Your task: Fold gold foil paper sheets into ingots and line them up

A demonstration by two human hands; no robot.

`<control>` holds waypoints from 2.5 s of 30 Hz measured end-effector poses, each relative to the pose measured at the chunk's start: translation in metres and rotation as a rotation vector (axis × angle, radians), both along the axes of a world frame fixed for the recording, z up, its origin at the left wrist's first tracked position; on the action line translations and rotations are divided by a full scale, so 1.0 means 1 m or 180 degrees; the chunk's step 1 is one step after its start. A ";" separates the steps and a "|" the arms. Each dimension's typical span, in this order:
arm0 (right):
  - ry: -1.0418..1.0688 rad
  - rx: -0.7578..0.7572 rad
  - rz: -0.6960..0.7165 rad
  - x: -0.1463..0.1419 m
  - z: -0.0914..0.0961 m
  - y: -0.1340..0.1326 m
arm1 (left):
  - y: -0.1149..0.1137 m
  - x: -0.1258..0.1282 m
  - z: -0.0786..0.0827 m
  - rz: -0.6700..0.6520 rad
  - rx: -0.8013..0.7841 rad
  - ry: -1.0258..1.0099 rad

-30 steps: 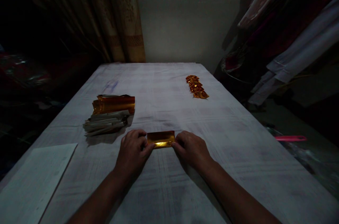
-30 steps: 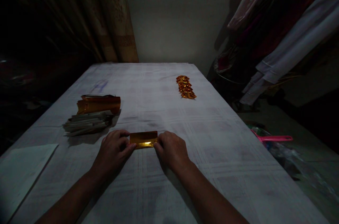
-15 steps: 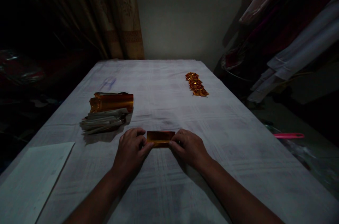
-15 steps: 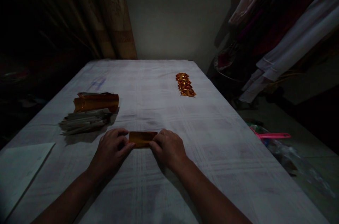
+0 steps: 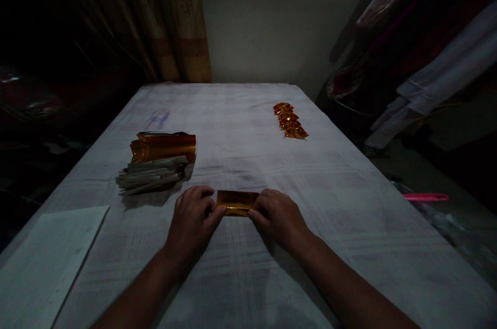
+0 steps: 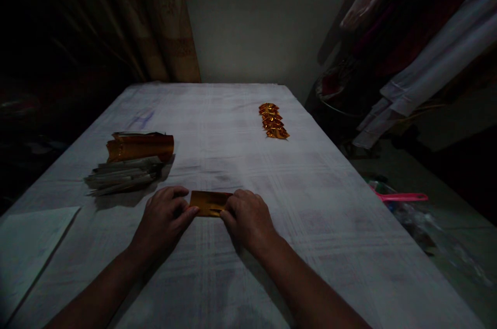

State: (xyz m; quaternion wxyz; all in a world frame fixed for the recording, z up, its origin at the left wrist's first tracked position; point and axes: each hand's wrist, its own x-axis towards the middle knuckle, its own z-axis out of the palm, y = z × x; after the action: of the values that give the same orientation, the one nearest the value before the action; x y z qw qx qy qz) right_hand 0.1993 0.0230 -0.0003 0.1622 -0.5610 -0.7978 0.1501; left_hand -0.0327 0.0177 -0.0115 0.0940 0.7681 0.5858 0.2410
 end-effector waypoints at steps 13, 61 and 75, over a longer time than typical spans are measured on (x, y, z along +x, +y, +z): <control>-0.0019 0.0441 0.0613 0.009 -0.006 0.003 | -0.017 -0.001 0.009 -0.0636 0.0153 0.0004; 0.0131 -0.0107 -0.0271 -0.002 0.000 -0.003 | -0.013 0.012 0.015 -0.0161 -0.0319 0.0252; -0.0411 0.0034 -0.0208 -0.008 0.006 -0.007 | -0.035 0.028 0.010 -0.0937 0.0750 0.1190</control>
State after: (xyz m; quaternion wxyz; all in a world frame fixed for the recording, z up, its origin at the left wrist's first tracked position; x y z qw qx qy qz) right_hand 0.1910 0.0157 0.0059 0.1182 -0.5944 -0.7886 0.1040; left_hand -0.0046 -0.0170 -0.0016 -0.0719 0.8818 0.4429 0.1452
